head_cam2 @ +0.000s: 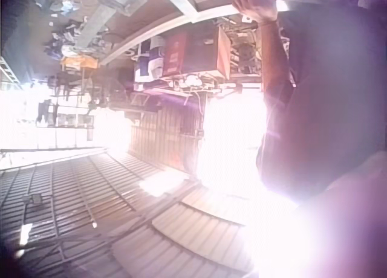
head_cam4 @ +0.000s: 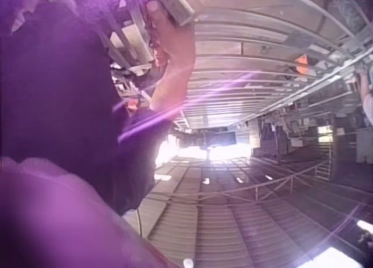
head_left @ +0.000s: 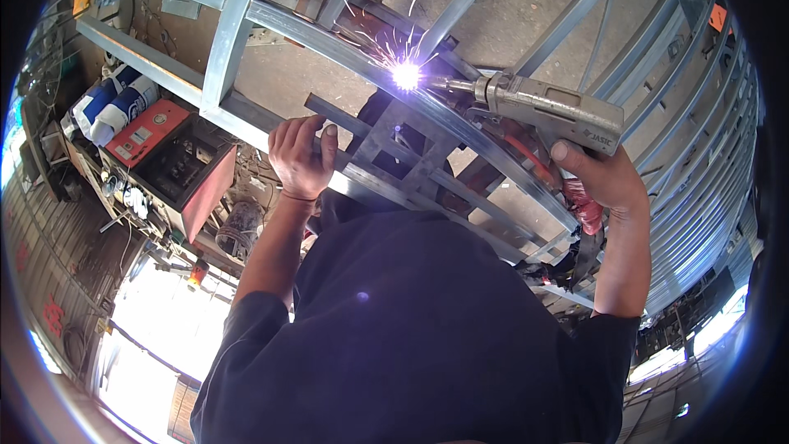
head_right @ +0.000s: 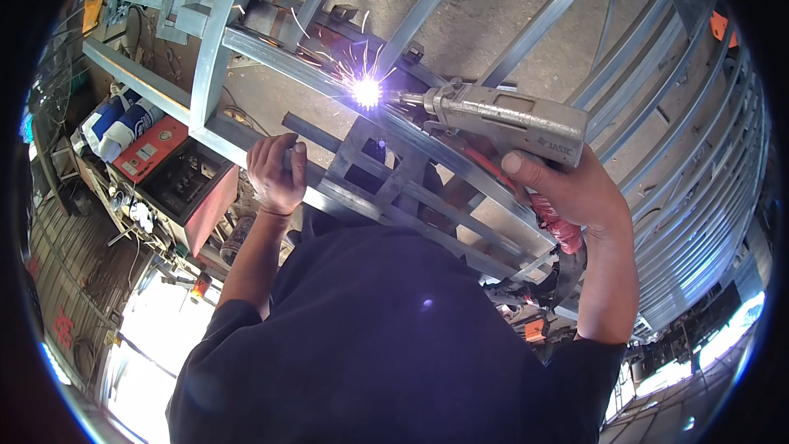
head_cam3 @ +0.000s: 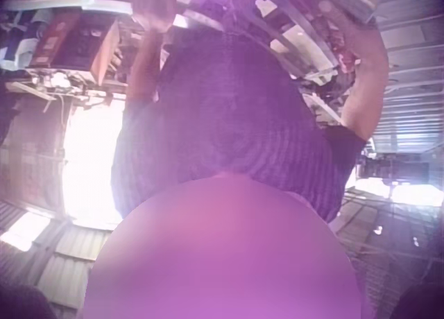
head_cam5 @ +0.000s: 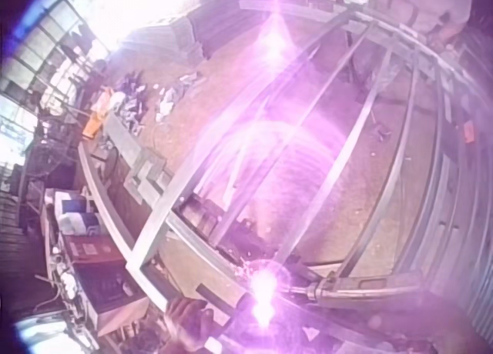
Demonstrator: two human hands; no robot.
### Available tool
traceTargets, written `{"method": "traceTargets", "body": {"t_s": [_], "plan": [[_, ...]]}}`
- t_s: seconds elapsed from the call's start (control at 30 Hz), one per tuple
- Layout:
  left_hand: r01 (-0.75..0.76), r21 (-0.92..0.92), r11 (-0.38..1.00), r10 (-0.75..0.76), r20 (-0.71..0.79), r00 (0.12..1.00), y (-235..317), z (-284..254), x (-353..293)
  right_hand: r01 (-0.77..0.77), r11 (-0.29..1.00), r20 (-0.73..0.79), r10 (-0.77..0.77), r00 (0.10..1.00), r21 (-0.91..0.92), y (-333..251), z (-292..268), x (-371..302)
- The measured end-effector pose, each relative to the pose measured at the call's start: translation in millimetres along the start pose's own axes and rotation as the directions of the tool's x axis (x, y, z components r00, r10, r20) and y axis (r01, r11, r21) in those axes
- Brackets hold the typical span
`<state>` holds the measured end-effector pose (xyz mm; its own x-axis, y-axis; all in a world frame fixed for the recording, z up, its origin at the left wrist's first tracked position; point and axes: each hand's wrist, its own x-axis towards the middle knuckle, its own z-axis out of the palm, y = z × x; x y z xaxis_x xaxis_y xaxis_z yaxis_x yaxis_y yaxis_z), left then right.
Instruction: The person uses a handheld welding torch to join metal bars on a large curved metal frame. They move along the frame, applying welds at multiple joints while holding the structure steady with the other hand.
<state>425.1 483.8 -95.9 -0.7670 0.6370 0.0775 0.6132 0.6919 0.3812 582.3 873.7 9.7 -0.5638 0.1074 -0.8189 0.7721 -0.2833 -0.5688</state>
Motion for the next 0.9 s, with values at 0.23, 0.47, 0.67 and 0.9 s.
{"method": "traceTargets", "body": {"t_s": [0.23, 0.47, 0.67, 0.9], "plan": [[-0.021, -0.001, 1.0, 0.021, -0.007, 1.0, -3.2, 1.4, -1.1, -0.005, 1.0, -0.038, 0.005, 0.999, 0.01, 6.2, -8.8, -7.1], [-0.009, -0.003, 1.0, 0.009, -0.005, 1.0, 2.1, -0.5, -0.2, 0.057, 0.992, -0.123, -0.043, 0.991, 0.113, 33.1, -40.1, -37.5], [-0.013, 0.018, 1.0, 0.013, 0.004, 1.0, 1.3, -0.1, -0.8, -0.011, 0.992, -0.06, 0.019, 0.998, 0.127, 67.4, -60.1, -52.5], [-0.017, 0.042, 0.999, 0.017, 0.006, 1.0, 2.4, 1.3, -0.2, 0.028, 0.997, 0.017, -0.029, 0.999, 0.067, 75.2, -63.5, -52.9]]}}
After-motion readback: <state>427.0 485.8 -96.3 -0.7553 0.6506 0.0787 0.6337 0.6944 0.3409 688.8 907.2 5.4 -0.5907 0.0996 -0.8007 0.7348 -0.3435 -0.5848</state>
